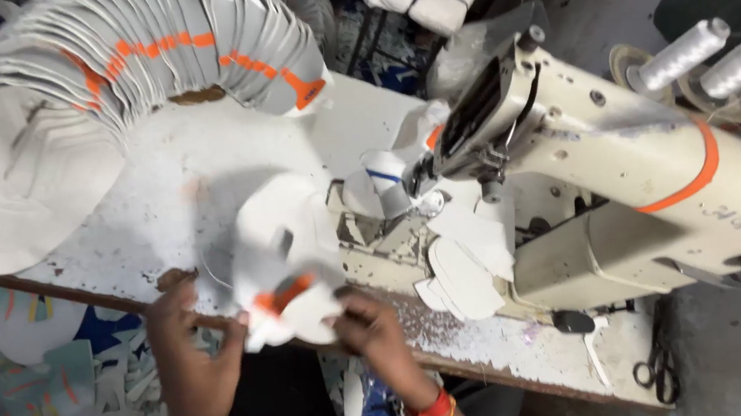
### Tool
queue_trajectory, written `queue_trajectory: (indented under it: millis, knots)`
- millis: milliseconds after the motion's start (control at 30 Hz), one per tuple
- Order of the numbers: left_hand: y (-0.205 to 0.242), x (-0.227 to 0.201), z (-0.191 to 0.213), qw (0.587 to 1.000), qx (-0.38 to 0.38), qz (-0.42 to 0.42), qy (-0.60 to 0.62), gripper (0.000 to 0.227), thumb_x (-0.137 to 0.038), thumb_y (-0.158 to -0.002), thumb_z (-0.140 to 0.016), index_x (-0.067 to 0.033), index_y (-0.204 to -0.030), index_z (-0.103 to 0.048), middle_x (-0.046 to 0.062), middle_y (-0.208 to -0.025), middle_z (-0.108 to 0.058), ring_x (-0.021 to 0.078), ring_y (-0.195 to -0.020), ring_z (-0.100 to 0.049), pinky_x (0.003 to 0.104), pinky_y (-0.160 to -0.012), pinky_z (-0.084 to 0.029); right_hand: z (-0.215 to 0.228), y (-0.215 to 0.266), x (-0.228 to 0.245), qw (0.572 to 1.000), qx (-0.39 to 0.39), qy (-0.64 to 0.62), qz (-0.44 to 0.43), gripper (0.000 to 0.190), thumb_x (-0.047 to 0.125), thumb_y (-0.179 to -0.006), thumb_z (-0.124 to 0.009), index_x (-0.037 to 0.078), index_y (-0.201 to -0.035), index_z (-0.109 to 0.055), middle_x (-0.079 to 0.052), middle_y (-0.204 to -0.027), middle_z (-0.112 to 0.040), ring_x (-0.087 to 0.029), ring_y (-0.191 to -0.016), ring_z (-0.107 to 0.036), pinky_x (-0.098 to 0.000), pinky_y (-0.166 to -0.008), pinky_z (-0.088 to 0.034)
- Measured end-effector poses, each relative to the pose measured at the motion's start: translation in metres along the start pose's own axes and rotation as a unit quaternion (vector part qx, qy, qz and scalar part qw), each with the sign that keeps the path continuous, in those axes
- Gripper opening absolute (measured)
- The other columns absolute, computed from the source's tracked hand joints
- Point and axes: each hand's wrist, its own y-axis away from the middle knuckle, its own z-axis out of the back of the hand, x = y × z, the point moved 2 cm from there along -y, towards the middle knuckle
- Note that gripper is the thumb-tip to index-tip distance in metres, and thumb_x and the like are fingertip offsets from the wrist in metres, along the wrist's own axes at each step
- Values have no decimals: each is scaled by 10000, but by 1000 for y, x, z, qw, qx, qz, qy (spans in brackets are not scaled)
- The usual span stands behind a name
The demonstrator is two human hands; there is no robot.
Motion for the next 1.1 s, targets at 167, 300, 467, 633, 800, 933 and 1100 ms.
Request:
queue_trajectory:
  millis: [167, 300, 467, 633, 800, 933, 1100]
  knots:
    - [25, 14, -39, 815, -67, 283, 501, 382, -189, -1038, -605, -12, -1356, -489, 114, -1263, -565, 209, -1163, -593, 417, -1009, -502, 7, 12, 7, 966, -52, -243, -76, 56, 16, -944, -668, -11, -980, -701, -38, -942, -726, -113, -860, -648, -293, -758, -553]
    - [-16, -13, -39, 704, 14, 287, 649, 421, -285, -1042, -581, -3, -1350, -521, 92, -1254, -625, 189, -1177, -616, 381, -1016, -502, 8, 23, 12, 985, 0, -170, 17, 18, 4, -976, -670, 9, -991, -678, 7, -974, -668, -74, -901, -609, -250, -831, -511]
    - [-31, -31, -45, 733, 87, 304, 602, 461, -254, -989, -626, -18, -1371, -521, 72, -1219, -640, 171, -1118, -631, 359, -924, -531, 22, 43, 0, 989, -11, -142, 35, 26, 13, -996, -698, -1, -988, -678, -4, -936, -627, -80, -865, -556, -261, -796, -467]
    - [-36, -47, -37, 781, 83, 238, 571, 514, -214, -994, -668, 33, -1421, -525, 91, -1220, -659, 134, -1097, -632, 319, -938, -538, 58, 39, 19, 982, -172, -75, -3, 214, 112, -978, -618, 9, -1156, -674, -70, -1019, -755, -151, -929, -719, -334, -840, -609]
    - [-32, -55, -49, 775, 109, 221, 581, 527, -204, -984, -677, 38, -1424, -519, 93, -1224, -658, 133, -1099, -631, 319, -947, -534, 38, 15, 81, 976, -195, 1, 95, 461, 101, -1011, -545, 39, -1464, -486, -139, -1296, -669, -220, -1169, -653, -356, -1003, -522]
    - [-35, -47, -54, 775, 104, 235, 578, 506, -185, -967, -679, 34, -1396, -525, 95, -1216, -660, 142, -1088, -638, 323, -921, -540, 23, 20, 89, 971, -145, 64, 181, 472, 56, -1036, -543, -2, -1503, -504, -230, -1473, -589, -270, -1369, -581, -378, -1128, -462]
    - [-36, -45, -56, 768, 115, 263, 573, 482, -168, -965, -670, 31, -1381, -531, 98, -1211, -670, 145, -1085, -646, 320, -928, -547, 21, 32, 86, 992, -98, 10, 80, 515, 23, -1084, -565, 26, -1594, -492, -152, -1178, -633, -174, -1066, -572, -306, -957, -461]
